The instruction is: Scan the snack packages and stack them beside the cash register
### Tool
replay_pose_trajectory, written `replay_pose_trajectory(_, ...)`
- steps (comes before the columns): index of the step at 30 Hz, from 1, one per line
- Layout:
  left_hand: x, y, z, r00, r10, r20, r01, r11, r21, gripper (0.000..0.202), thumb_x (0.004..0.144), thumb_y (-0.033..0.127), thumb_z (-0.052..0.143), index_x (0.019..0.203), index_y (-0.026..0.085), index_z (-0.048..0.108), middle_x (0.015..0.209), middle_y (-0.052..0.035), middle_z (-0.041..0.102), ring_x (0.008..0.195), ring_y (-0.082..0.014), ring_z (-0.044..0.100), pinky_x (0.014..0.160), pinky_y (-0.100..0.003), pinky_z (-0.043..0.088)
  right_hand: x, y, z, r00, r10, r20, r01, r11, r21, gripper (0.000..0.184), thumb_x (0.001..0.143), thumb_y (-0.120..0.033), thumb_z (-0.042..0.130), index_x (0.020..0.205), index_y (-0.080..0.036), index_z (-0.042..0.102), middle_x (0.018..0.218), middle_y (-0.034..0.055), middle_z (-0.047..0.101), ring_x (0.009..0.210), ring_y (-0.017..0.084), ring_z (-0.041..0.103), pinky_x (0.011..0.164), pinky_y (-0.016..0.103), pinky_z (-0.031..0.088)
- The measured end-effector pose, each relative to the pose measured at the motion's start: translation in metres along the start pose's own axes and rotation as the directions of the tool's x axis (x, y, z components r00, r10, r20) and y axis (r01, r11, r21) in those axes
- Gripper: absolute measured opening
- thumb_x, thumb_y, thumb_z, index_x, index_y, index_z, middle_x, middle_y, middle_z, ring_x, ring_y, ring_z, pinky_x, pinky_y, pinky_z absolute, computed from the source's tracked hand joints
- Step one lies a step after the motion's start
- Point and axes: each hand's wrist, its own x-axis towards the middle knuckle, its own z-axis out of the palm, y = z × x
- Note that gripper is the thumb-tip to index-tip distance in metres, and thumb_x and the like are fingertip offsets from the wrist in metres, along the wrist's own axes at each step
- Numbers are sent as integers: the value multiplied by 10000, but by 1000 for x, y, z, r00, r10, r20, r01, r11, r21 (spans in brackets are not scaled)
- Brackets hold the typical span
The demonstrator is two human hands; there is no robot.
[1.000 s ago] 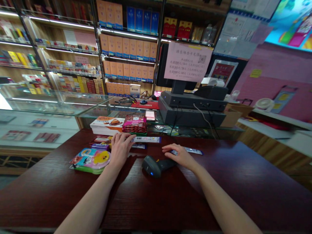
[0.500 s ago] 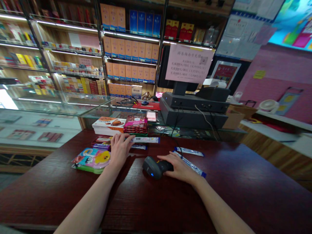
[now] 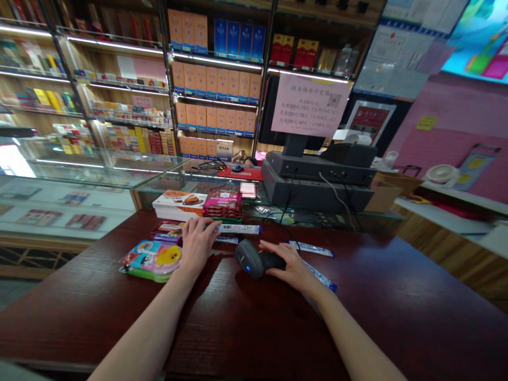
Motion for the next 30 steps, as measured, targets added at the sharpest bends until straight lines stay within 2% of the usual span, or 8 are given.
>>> replay_pose_trajectory(8, 0, -1, 2, 1000, -14, -9, 14, 1000, -10, 324, 914, 285, 624, 1227, 334, 690, 1153, -77, 677, 1131, -294, 535, 1098, -538, 349, 5, -1, -1, 1000, 19, -14, -19, 1000, 20, 732, 842, -316, 743, 1497, -367, 420, 1378, 43, 650, 1227, 279, 591, 1091, 503, 332)
replay_pose_trajectory(22, 0, -1, 4, 1000, -14, -18, 15, 1000, 14, 309, 911, 289, 626, 1211, 313, 699, 1158, -81, 672, 1138, -305, 523, 1104, -522, 332, 3, -5, -3, 998, 60, -25, -57, 993, 104, 715, 835, -332, 755, 1477, -391, 446, 1365, 18, 657, 1240, 280, 574, 1088, 489, 325)
replay_pose_trajectory(27, 0, 0, 1, 1000, -12, -6, 12, 1000, 13, 314, 920, 298, 620, 1225, 327, 686, 1161, -70, 671, 1133, -293, 518, 1097, -504, 345, 3, -4, -1, 998, 62, -6, -61, 992, 107, 757, 828, -354, 760, 1501, -390, 415, 1371, 25, 653, 1244, 283, 574, 1088, 483, 335)
replay_pose_trajectory(30, 1, 0, 0, 1000, -12, -8, 12, 1000, 20, 312, 918, 302, 627, 1223, 301, 693, 1156, -78, 671, 1121, -295, 516, 1083, -503, 357, 1, -6, -1, 996, 76, 44, -80, 992, 99, 811, 811, -341, 774, 1524, -365, 388, 1392, 46, 639, 1241, 284, 578, 1078, 468, 347)
